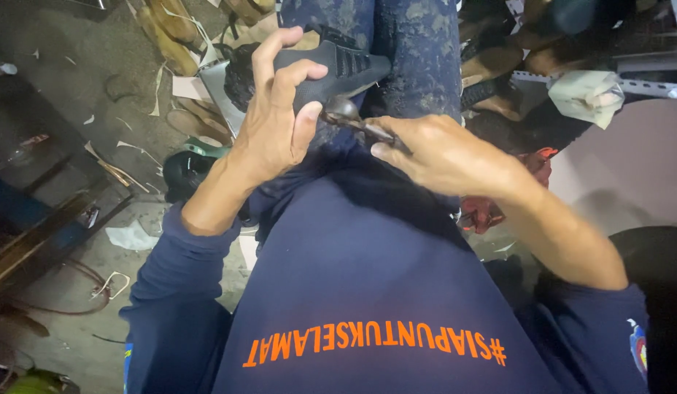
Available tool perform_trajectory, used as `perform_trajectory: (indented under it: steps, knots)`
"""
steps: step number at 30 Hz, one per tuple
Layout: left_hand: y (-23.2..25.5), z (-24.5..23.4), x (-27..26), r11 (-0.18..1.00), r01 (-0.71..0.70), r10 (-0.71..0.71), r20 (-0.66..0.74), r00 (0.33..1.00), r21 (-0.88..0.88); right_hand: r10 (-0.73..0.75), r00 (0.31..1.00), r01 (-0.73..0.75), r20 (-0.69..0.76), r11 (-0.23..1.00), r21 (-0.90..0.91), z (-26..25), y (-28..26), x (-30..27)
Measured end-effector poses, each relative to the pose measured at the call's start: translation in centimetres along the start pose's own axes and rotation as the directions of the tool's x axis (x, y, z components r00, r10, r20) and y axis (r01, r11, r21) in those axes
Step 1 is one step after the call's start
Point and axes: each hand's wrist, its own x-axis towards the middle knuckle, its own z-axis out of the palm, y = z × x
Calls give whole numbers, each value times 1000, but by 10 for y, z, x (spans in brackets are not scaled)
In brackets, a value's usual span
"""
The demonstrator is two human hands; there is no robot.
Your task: The person uses a hammer to tap and secure the sole of a black shoe held on their lap. They then inspect the shoe and place it on a nearby shelf before picking up a plastic bag containing a small object.
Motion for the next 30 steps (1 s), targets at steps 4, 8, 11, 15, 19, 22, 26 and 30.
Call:
perform_trajectory:
  steps: [4, 8, 11, 15, 19, 22, 26, 30]
  knots:
    - [2, -3, 1, 1000, -4, 4, 13, 1000, -5, 225, 943, -259, 247, 959, 116, -26, -15, -2]
    - [-2, -4, 2, 999, 12, -12, -8, 1000, -42, -134, 964, 117, -231, 989, -88, 20, 8, -3]
    - [-4, -4, 2, 998, 15, -18, -42, 999, -63, -252, 842, 89, -477, 937, -338, 61, 35, 10]
    - [-9, -3, 3, 997, 30, -34, -53, 998, -67, -256, 805, 76, -535, 939, -335, 78, 43, 19]
    - [-8, 4, 0, 996, 15, -19, -37, 999, -92, -196, 819, 31, -539, 954, -299, 92, 32, 12]
    - [-1, 6, -4, 993, 35, -40, -38, 998, -115, -95, 861, -18, -501, 976, -215, 101, 24, 8]
    - [20, -6, 1, 967, 223, -223, 13, 975, -127, -38, 869, -80, -494, 973, -216, 101, 19, 11]
    - [14, -11, 2, 977, 191, -189, 29, 981, -90, -123, 906, 57, -404, 983, -173, 76, 17, 13]
